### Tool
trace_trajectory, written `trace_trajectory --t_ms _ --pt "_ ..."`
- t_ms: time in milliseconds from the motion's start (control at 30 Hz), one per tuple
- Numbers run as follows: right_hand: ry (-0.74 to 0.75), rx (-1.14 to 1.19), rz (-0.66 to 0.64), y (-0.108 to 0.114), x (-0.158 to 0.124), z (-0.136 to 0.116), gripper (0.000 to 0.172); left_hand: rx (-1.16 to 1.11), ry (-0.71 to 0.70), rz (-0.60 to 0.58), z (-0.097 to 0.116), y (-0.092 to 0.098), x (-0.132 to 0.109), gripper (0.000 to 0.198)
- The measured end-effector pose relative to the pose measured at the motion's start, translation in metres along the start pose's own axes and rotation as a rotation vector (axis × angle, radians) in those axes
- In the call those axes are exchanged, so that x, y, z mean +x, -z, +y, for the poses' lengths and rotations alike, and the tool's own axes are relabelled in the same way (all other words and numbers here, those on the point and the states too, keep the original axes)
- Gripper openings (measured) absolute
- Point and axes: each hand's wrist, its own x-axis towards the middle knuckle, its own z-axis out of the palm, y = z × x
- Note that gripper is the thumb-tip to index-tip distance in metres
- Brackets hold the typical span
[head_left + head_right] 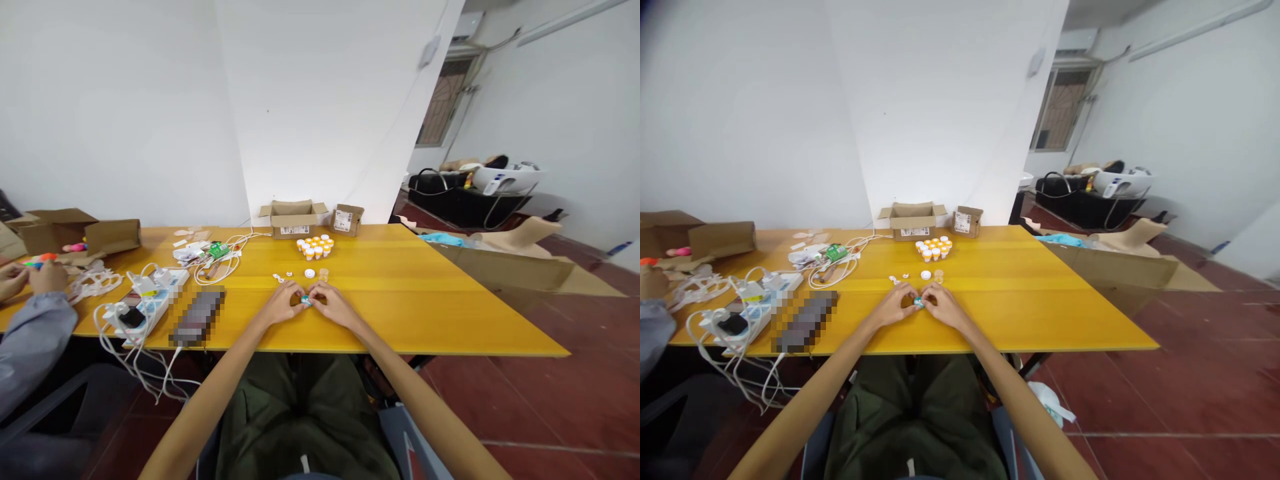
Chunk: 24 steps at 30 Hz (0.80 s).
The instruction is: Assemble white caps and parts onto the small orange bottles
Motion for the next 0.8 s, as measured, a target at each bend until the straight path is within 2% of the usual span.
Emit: trace_trajectory --t_ms 800 --pt "0.002 0.001 0.005 0.0013 -0.0002 -0.0034 0.013 0.013 -0.01 -0.007 0.0029 0.0005 -0.0011 0.008"
